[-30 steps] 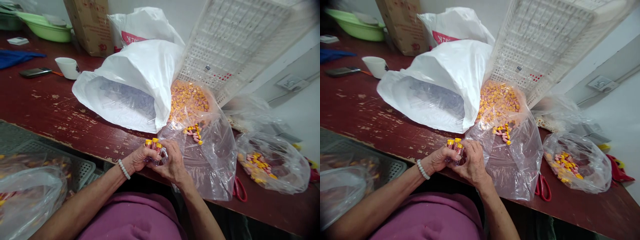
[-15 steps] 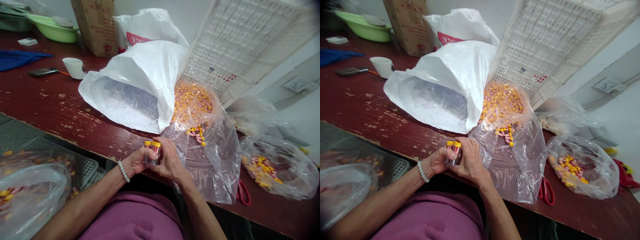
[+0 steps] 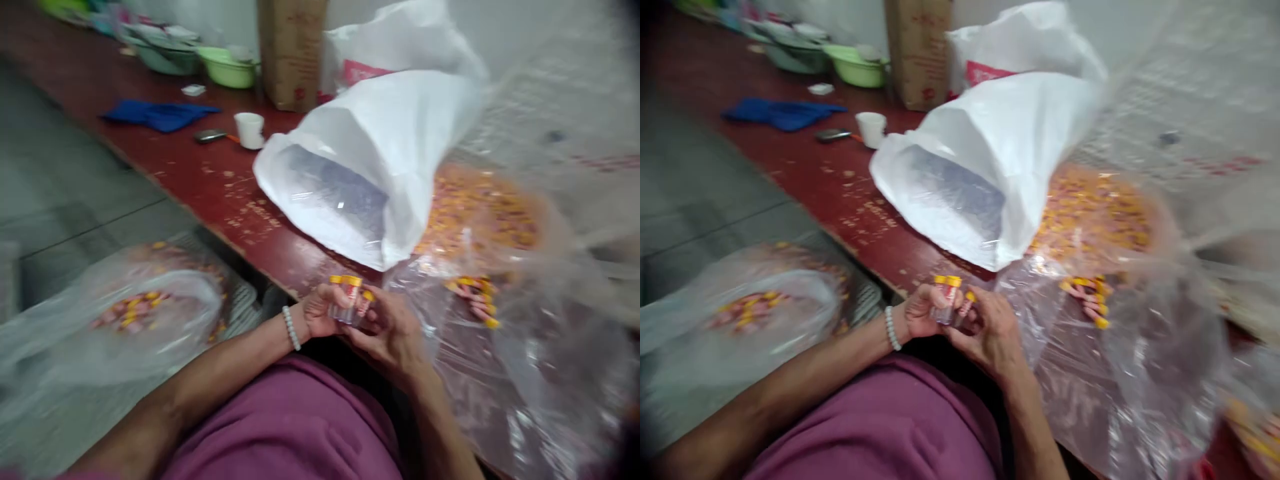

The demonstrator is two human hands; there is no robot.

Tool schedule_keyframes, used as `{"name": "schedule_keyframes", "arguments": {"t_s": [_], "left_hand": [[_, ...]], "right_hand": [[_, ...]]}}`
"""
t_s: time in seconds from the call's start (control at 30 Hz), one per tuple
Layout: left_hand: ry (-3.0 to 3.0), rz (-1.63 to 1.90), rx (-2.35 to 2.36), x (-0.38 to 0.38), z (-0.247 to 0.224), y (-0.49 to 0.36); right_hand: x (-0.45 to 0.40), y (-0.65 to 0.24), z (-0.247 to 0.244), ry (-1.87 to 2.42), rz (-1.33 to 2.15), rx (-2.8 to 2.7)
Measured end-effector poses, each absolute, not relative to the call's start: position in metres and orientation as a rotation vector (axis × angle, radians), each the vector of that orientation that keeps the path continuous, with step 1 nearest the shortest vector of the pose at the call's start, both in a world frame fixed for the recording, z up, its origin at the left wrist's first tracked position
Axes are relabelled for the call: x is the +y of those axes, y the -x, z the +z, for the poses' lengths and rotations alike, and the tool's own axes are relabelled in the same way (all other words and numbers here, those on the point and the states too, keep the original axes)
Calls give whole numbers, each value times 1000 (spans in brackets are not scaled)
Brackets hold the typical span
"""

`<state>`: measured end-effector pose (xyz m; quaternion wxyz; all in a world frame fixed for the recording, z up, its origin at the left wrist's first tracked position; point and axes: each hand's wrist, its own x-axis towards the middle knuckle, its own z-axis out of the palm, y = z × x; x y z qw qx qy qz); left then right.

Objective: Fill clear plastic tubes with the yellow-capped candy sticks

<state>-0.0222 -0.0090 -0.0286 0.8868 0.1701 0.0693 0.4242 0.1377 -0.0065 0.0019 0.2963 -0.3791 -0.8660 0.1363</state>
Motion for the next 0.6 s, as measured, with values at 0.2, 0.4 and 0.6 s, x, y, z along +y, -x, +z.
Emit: {"name": "schedule_keyframes", "arguments": {"t_s": [0.2, 0.4, 0.6], "left_hand": [[-283, 1009, 297, -48, -45, 89], [242, 1531, 994, -143, -83, 233], [590, 1635, 1476, -182, -120, 333]], "right_hand": [[4, -94, -22, 745, 469, -2508], [7, -88, -30, 849, 473, -2488], [11, -84, -28, 794, 451, -2511]]}}
